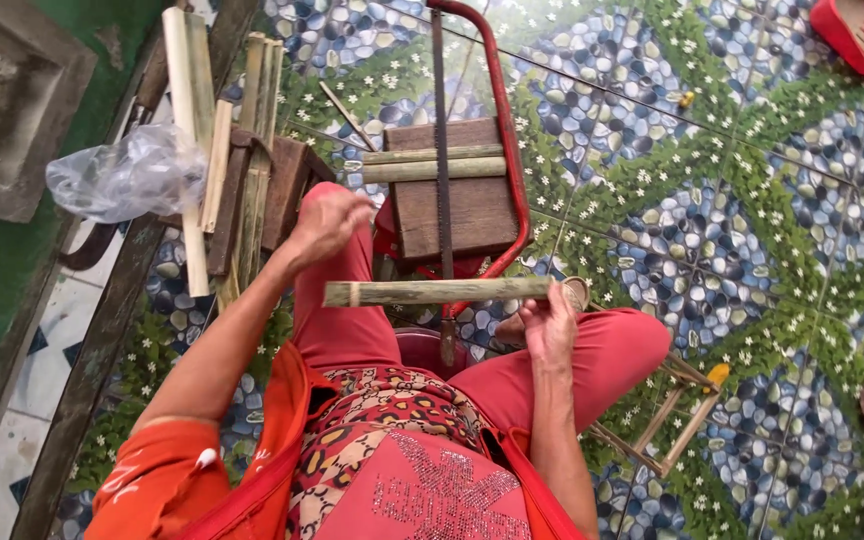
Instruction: A person uses a bow saw to cut bamboo stalks into smaller segments on a wooden support block.
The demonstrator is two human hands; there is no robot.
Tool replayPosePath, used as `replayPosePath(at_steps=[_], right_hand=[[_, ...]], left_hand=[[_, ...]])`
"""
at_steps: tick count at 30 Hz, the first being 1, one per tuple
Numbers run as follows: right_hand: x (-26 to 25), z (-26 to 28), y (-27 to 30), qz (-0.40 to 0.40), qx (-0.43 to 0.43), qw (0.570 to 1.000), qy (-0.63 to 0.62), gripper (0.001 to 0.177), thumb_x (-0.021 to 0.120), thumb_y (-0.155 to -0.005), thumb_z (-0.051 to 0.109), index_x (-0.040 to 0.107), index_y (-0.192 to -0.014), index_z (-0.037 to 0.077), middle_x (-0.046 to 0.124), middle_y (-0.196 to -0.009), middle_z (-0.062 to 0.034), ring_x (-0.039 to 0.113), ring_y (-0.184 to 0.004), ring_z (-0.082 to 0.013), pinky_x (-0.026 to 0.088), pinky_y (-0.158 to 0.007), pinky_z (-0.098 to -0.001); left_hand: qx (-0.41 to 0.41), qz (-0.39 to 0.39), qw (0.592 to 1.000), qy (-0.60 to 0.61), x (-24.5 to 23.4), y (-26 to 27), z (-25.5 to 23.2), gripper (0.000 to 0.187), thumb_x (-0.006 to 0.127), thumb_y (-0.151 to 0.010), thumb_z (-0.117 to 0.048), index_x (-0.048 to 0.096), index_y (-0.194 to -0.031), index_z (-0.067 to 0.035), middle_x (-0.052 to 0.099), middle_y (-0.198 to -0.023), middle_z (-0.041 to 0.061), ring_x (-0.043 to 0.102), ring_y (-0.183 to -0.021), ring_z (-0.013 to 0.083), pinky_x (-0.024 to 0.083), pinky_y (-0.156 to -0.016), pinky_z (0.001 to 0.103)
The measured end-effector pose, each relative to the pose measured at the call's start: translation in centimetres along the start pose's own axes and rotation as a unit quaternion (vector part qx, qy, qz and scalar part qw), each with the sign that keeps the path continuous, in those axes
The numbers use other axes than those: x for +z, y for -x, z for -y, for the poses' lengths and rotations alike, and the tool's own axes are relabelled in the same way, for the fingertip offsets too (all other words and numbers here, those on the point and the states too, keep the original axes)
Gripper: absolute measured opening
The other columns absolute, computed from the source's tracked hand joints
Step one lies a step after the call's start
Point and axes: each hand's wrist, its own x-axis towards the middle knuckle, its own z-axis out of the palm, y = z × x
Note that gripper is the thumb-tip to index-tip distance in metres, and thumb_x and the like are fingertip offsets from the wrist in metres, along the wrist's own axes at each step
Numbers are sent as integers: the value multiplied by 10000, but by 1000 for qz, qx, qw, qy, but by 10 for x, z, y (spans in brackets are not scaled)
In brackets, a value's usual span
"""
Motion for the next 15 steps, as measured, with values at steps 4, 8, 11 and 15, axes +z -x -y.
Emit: replayPosePath(at_steps=[4,8,11,15], right_hand=[[37,0,-29,57,-14,998,27,223,673,-987,321,691,-1013,101,661,-768,-94,692,-602,-210,627,-523,-298],[91,21,-9,100,-51,993,28,242,647,-995,320,674,-1029,82,670,-782,-100,713,-611,-203,657,-540,-302],[97,18,0,132,-79,987,48,266,603,-1013,325,622,-1118,82,683,-912,-103,724,-746,-189,666,-671,-299],[72,-18,-1,-4,-216,946,242,387,720,-942,300,510,-1211,119,563,-1058,-40,580,-798,-115,571,-745,-272]], left_hand=[[-82,267,953,115,-43,16,-114,523,433,-1058,-503,694,-1216,-78,740,-1102,212,689,-1069,385,504,-1003,537],[40,142,988,-41,-13,24,-115,464,648,-917,-481,607,-1231,-141,668,-1009,116,683,-978,350,533,-840,499],[112,4,987,-116,0,27,-95,438,673,-909,-450,582,-1261,-206,601,-871,33,683,-844,265,558,-717,399],[81,-81,969,-217,-6,24,-63,496,717,-871,-427,617,-1327,-259,606,-877,18,680,-789,232,565,-671,367]])
